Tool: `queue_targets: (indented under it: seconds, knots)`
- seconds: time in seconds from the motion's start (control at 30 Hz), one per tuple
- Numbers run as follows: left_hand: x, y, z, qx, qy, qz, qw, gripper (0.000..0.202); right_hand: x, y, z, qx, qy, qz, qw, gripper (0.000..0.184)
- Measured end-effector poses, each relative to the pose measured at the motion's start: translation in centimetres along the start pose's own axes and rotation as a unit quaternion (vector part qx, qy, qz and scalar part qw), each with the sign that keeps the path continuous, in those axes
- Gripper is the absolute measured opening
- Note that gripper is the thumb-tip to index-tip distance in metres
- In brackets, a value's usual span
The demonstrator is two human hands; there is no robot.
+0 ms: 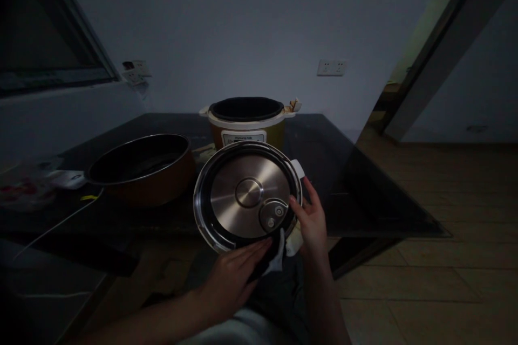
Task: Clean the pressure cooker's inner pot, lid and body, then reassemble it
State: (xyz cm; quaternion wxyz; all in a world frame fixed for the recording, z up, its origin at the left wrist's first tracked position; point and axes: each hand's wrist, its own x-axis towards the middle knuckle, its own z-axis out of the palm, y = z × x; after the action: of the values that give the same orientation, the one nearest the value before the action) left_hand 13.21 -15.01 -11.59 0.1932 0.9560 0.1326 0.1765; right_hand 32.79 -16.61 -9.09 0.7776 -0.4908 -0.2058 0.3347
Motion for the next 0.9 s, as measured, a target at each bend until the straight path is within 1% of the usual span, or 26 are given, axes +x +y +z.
queue_targets:
  seconds: [0.1,0.3,0.4,0.47,0.57,0.7,0.8,0.9]
  knots:
    - [1.4,1.1,0.6,-0.022,0.022,-0.030,0.999,0.068,0.4,0.0,-0.1,-0.009,0.002,-0.015,1.000,0.080]
    - [4.2,2.7,1.8,-0.055,0.084,-0.046,0.994,0.064,0.6,0.1,-0.5,-0.025,-0.023,-0.024,0.999,0.083]
    - [5.2,3.1,2.3,-0.064,0.120,-0.053,0.989,0.062,0.8,0.1,-0.8,-0.059,-0.016,-0.035,0.998,0.072]
    - [5.3,3.1,2.7,-0.051,0.132,-0.050,0.989,0.061,1.0,0.1,-1.0,-0.074,-0.004,-0.043,0.996,0.065]
    - [4.9,2.6,3.0,0.005,0.122,-0.023,0.992,0.062,0.9,-0.1,-0.9,-0.081,0.011,-0.038,0.996,0.065]
    - [3.4,2.0,2.6,0.072,0.081,0.002,0.994,0.064,0.4,-0.6,-0.4,-0.079,0.026,-0.042,0.996,0.063]
    - [2.7,2.1,1.8,0.053,0.045,-0.013,0.997,0.069,0.2,-0.7,-0.1,-0.072,0.028,-0.049,0.996,0.060]
    - [3.0,2.8,1.4,0.005,0.022,-0.055,0.998,0.073,0.3,-0.7,-0.2,-0.075,0.026,-0.056,0.995,0.058]
